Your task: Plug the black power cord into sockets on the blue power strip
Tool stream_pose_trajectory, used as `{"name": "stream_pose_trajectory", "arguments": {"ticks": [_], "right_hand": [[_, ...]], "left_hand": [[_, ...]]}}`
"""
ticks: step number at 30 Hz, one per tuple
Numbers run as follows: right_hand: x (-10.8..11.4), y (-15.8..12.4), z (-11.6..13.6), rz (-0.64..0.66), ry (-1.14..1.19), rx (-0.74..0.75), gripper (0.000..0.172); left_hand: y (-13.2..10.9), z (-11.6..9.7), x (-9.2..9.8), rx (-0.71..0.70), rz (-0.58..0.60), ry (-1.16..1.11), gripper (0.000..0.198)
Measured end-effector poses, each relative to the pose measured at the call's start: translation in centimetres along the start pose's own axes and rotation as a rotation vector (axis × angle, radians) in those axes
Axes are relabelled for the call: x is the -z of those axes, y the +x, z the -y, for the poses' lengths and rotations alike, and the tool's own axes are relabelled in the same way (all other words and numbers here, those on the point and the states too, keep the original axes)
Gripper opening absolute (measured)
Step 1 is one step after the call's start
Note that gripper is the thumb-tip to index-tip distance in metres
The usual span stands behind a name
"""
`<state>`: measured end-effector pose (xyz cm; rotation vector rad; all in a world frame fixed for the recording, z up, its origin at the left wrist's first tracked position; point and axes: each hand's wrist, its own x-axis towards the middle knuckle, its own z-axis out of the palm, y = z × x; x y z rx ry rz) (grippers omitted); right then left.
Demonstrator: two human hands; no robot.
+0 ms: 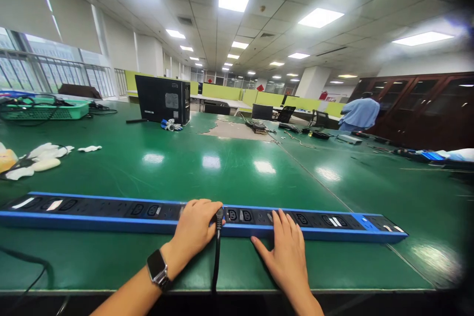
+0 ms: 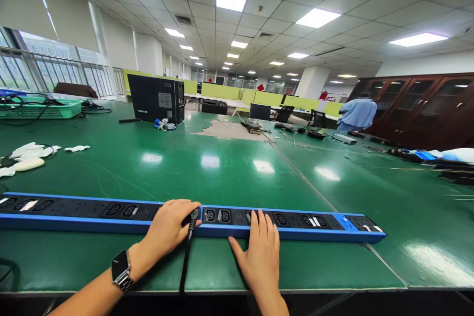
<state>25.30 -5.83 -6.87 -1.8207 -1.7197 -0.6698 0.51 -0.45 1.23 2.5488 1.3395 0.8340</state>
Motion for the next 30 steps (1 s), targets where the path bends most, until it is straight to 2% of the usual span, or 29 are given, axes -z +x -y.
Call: {"name": "stream_pose_trajectory", "arguments": {"ticks": [2, 5, 7, 9, 11, 14, 17, 20, 24, 26, 27, 30], "right_hand": [[0.1, 0.0, 0.0, 0.000, 0.005, 0.000, 0.078], [0.1, 0.0, 0.0, -0.001, 0.017, -0.002, 0.076], [0.0, -0.1, -0.1, 0.000, 0.019, 0.001, 0.075], [0.0, -0.1, -0.1, -0.001, 0.020, 0.006, 0.074], [0.0, -0.1, -0.1, -0.006, 0.022, 0.009, 0.074], [0.1, 0.0, -0.1, -0.006, 0.020, 0.014, 0.074], [0.1, 0.0, -0.2, 0.005, 0.020, 0.014, 0.074], [0.1, -0.1, -0.3, 0.014, 0.020, 0.011, 0.074], [0.1, -0.1, -0.3, 0.011, 0.024, 0.006, 0.073], [0.1, -0.1, -0.2, 0.005, 0.023, 0.011, 0.073], [0.1, -0.1, -0.1, 0.003, 0.020, 0.012, 0.073], [0.2, -0.1, 0.0, -0.002, 0.006, 0.010, 0.073]], "left_hand": [[-0.2, 0.2, -0.1, -0.022, 0.010, -0.009, 0.034], [-0.9, 0.9, 0.0, -0.065, 0.038, -0.050, 0.060], [-1.5, 1.3, 0.1, -0.079, 0.004, -0.039, 0.077], [-2.1, 1.4, -0.1, -0.071, -0.042, -0.022, 0.083], [-2.2, 1.2, -0.5, -0.070, -0.064, -0.032, 0.078], [-1.8, 0.6, -1.3, -0.082, -0.114, -0.101, 0.047], [-1.0, 0.0, -1.4, -0.096, -0.258, -0.235, 0.026], [-0.6, 0.0, 0.3, -0.048, -0.435, -0.343, 0.027], [-1.2, 2.3, 4.2, 0.199, -0.563, -0.365, 0.040], [-2.2, 4.4, 5.7, 0.327, -0.545, -0.352, 0.049], [-2.8, 5.4, 6.2, 0.361, -0.500, -0.345, 0.052], [-4.6, 7.8, 6.4, 0.337, -0.298, -0.286, 0.055]]}}
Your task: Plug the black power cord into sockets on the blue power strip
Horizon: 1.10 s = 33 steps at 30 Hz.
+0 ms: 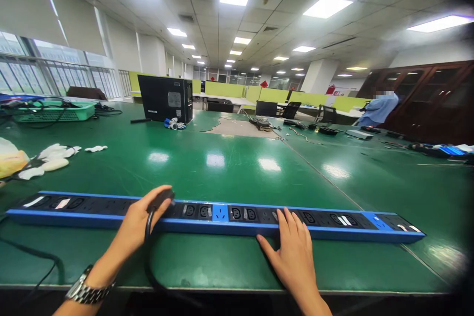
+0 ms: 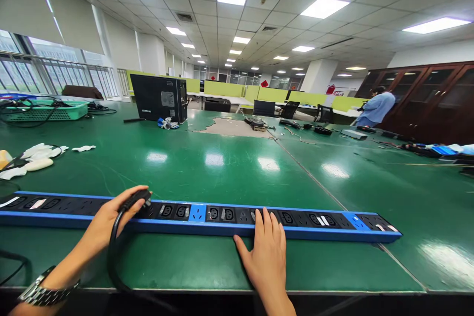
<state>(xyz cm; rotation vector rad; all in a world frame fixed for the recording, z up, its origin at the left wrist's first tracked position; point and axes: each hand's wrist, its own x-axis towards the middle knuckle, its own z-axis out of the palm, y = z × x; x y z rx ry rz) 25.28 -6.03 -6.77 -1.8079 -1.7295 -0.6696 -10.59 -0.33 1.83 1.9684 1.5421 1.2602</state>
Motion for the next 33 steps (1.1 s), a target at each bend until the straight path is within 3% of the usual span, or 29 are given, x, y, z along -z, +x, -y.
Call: {"name": "stream_pose_trajectory", "arguments": {"ticks": [4, 10, 15, 20, 24, 29, 33], "right_hand": [[0.1, 0.0, 0.0, 0.000, -0.004, 0.004, 0.073], [0.0, 0.1, -0.2, 0.014, 0.009, -0.004, 0.073], [-0.1, 0.0, -0.2, 0.011, 0.003, -0.004, 0.073], [-0.1, 0.0, -0.2, 0.020, 0.023, -0.022, 0.072], [0.0, 0.0, -0.1, 0.027, 0.025, -0.018, 0.072], [0.0, 0.0, -0.1, 0.017, 0.014, -0.019, 0.073], [0.0, 0.0, -0.2, 0.009, 0.012, -0.001, 0.072]], "left_hand": [[-0.9, 1.6, -0.3, -0.133, 0.092, 0.151, 0.050], [-1.1, 1.6, -0.6, -0.270, 0.166, 0.270, 0.039], [-1.4, 2.1, 0.0, -0.256, 0.148, 0.210, 0.055], [-1.3, 1.9, -0.1, -0.211, 0.118, 0.105, 0.036], [-1.3, -0.1, -0.5, -0.136, 0.025, -0.065, 0.036], [-0.6, -4.2, -3.8, -0.229, 0.136, -0.072, 0.030], [-0.3, -5.8, -7.4, -0.230, 0.217, 0.071, 0.033]]}}
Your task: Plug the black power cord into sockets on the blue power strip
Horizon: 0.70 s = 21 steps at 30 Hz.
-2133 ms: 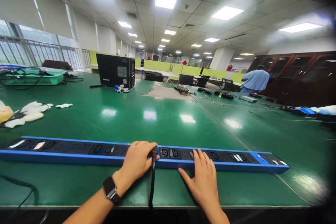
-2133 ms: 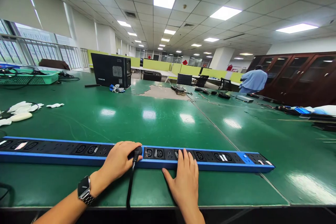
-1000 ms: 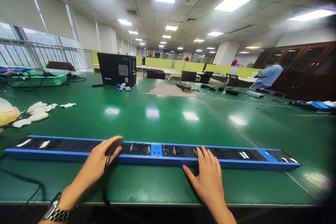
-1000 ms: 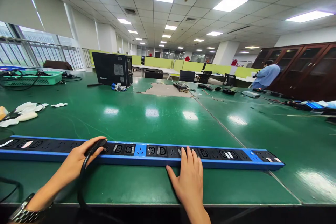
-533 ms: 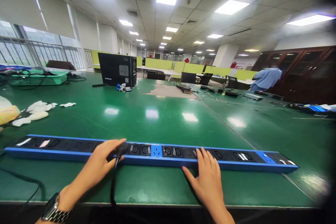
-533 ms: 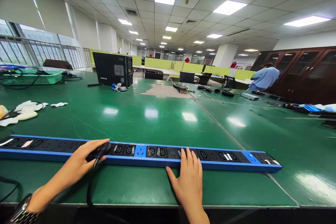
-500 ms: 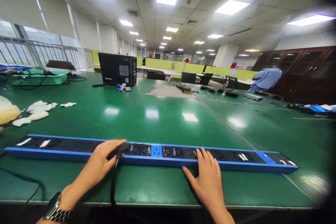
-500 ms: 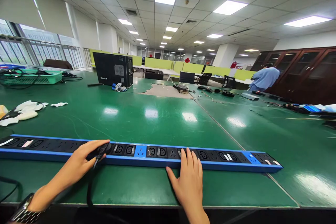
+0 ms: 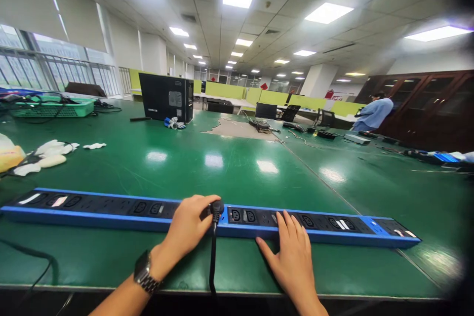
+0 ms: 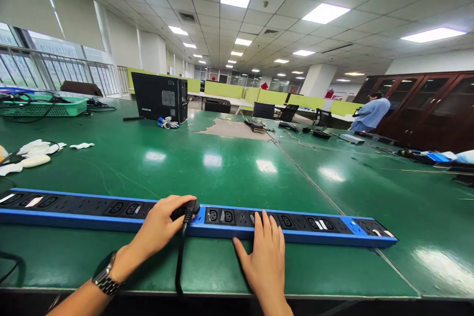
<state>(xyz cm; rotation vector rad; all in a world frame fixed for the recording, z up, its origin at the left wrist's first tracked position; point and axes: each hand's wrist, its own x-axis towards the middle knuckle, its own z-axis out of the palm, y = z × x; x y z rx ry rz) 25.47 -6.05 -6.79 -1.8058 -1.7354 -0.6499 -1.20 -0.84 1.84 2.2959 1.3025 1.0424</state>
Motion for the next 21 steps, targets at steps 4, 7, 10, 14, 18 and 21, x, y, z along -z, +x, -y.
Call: {"name": "stream_pose_trajectory", "arguments": {"ticks": [4, 7, 10, 14, 18, 21], "right_hand": [[0.1, 0.0, 0.0, 0.016, 0.013, -0.008, 0.071], [0.3, 0.1, 0.1, 0.026, 0.024, -0.016, 0.071], [0.3, 0.1, 0.1, 0.027, 0.025, -0.018, 0.072], [0.1, 0.1, 0.2, 0.025, 0.013, -0.021, 0.072], [0.3, 0.3, 1.8, 0.025, 0.032, -0.030, 0.069], [1.0, 1.1, 4.2, 0.080, 0.141, 0.011, 0.064]], "left_hand": [[0.1, 0.0, -1.4, 0.012, 0.031, 0.078, 0.036], [0.0, 0.3, -1.1, -0.011, 0.048, 0.107, 0.036], [0.2, 0.3, -0.7, -0.055, 0.072, 0.130, 0.035], [0.3, 0.2, -0.8, -0.105, 0.093, 0.167, 0.035], [-0.1, 0.4, -1.2, -0.137, 0.070, 0.195, 0.036], [-0.5, 0.9, -1.6, -0.135, 0.046, 0.235, 0.060]]}}
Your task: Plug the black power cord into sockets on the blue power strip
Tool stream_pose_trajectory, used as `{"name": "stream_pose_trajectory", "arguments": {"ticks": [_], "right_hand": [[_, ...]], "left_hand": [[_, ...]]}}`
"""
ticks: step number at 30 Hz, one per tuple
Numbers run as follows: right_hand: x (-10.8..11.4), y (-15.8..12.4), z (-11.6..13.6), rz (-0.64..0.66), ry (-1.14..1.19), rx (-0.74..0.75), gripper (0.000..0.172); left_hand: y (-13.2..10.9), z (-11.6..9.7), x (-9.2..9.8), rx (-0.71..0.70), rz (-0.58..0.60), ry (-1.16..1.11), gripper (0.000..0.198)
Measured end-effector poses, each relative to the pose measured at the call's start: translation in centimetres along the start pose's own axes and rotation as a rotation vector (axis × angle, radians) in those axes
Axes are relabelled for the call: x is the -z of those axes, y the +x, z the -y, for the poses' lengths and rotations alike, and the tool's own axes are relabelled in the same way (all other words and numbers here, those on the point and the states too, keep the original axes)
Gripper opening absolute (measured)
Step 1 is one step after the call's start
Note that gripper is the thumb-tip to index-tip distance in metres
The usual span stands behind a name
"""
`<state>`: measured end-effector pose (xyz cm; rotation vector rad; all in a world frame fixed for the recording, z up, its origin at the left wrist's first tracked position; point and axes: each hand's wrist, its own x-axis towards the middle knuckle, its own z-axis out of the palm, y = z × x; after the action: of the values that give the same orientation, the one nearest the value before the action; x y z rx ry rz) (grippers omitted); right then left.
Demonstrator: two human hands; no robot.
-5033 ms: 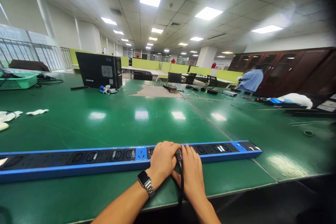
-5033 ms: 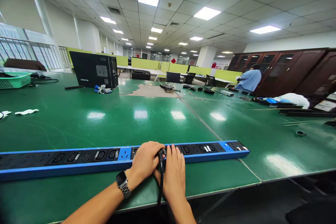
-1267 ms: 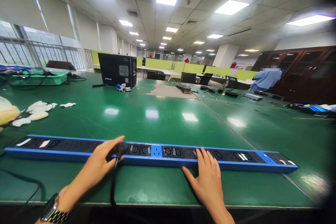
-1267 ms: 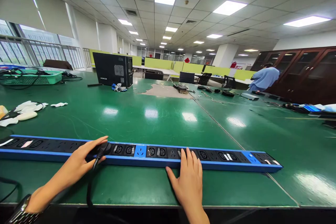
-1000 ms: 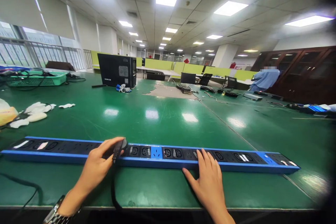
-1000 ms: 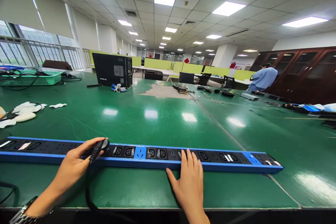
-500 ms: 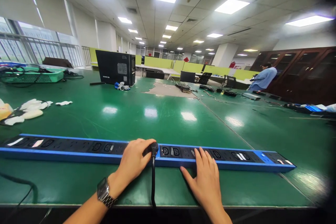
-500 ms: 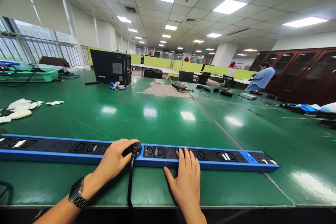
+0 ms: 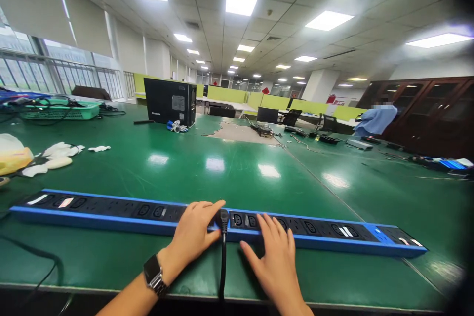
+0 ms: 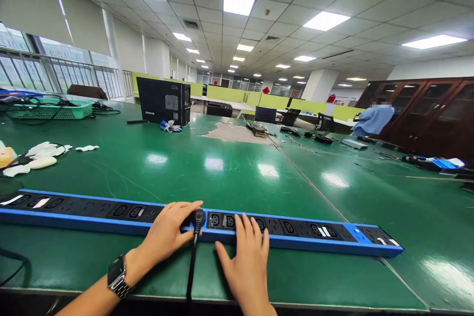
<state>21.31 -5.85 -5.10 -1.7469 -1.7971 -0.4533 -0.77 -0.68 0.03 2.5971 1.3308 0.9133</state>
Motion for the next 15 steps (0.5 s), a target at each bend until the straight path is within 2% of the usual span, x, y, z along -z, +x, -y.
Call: {"name": "stream_pose_trajectory", "arguments": {"ticks": [3, 8, 10, 12, 15], "right_hand": [[0.4, 1.6, 2.8, 0.062, 0.144, 0.040, 0.057], [0.6, 4.1, 6.1, 0.141, 0.336, 0.063, 0.030], [0.7, 4.6, 6.4, 0.087, 0.445, 0.056, 0.026], [0.9, 4.8, 5.7, -0.026, 0.564, 0.034, 0.028], [1.5, 4.6, 2.5, -0.219, 0.609, -0.077, 0.034]], "left_hand": [[-0.2, 0.3, -0.5, -0.021, 0.009, 0.065, 0.089], [-0.2, 0.5, -1.0, -0.046, 0.034, 0.130, 0.092], [-0.2, 0.5, -1.1, -0.050, 0.036, 0.142, 0.092], [-0.3, 0.5, -1.0, -0.045, 0.042, 0.144, 0.094], [-0.3, 0.4, -1.0, -0.044, 0.037, 0.146, 0.101]]}}
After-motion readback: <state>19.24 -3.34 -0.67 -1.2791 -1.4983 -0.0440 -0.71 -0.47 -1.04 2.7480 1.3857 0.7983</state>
